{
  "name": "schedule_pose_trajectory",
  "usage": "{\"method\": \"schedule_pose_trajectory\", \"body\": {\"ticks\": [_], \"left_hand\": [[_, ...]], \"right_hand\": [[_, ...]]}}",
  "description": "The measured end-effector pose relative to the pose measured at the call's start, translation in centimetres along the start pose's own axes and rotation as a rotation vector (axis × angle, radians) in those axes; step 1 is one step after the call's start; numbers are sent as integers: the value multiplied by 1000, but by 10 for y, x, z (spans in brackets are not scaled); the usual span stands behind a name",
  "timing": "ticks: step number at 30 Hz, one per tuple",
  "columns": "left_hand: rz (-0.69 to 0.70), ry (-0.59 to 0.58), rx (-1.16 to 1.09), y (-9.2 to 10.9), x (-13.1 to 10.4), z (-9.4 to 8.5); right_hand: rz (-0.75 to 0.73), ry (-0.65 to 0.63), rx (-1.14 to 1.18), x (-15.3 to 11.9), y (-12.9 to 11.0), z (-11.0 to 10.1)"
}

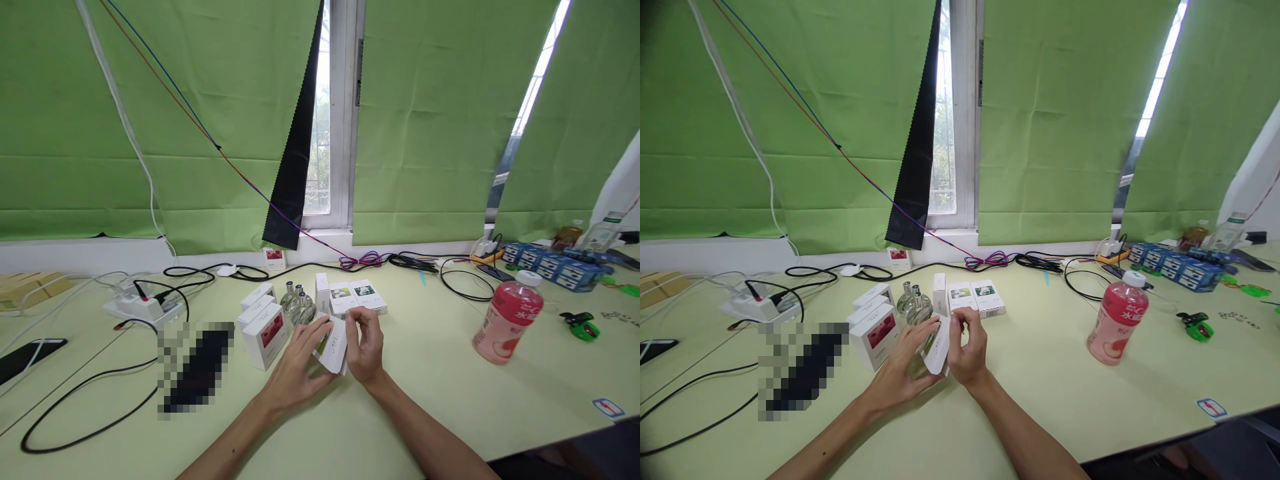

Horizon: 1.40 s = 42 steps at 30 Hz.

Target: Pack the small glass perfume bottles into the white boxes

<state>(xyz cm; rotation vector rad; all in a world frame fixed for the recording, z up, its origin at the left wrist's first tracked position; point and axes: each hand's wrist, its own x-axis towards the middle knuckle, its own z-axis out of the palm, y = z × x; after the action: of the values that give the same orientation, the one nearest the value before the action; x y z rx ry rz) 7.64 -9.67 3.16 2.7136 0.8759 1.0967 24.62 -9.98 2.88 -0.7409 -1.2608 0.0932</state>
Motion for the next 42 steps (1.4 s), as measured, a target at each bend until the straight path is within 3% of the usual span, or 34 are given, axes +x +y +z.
{"method": "schedule_pose_trajectory", "body": {"ticks": [9, 18, 30, 42], "left_hand": [[-11, 0, -2, 1, -1, 0], [-47, -91, -69, 7, 2, -8], [-32, -55, -31, -3, -2, -5], [-139, -168, 18, 1, -3, -10]], "right_hand": [[49, -50, 72, 1, -1, -1], [138, -84, 139, 1, -1, -1], [251, -120, 162, 7, -4, -1], [331, -250, 160, 12, -2, 0]]}}
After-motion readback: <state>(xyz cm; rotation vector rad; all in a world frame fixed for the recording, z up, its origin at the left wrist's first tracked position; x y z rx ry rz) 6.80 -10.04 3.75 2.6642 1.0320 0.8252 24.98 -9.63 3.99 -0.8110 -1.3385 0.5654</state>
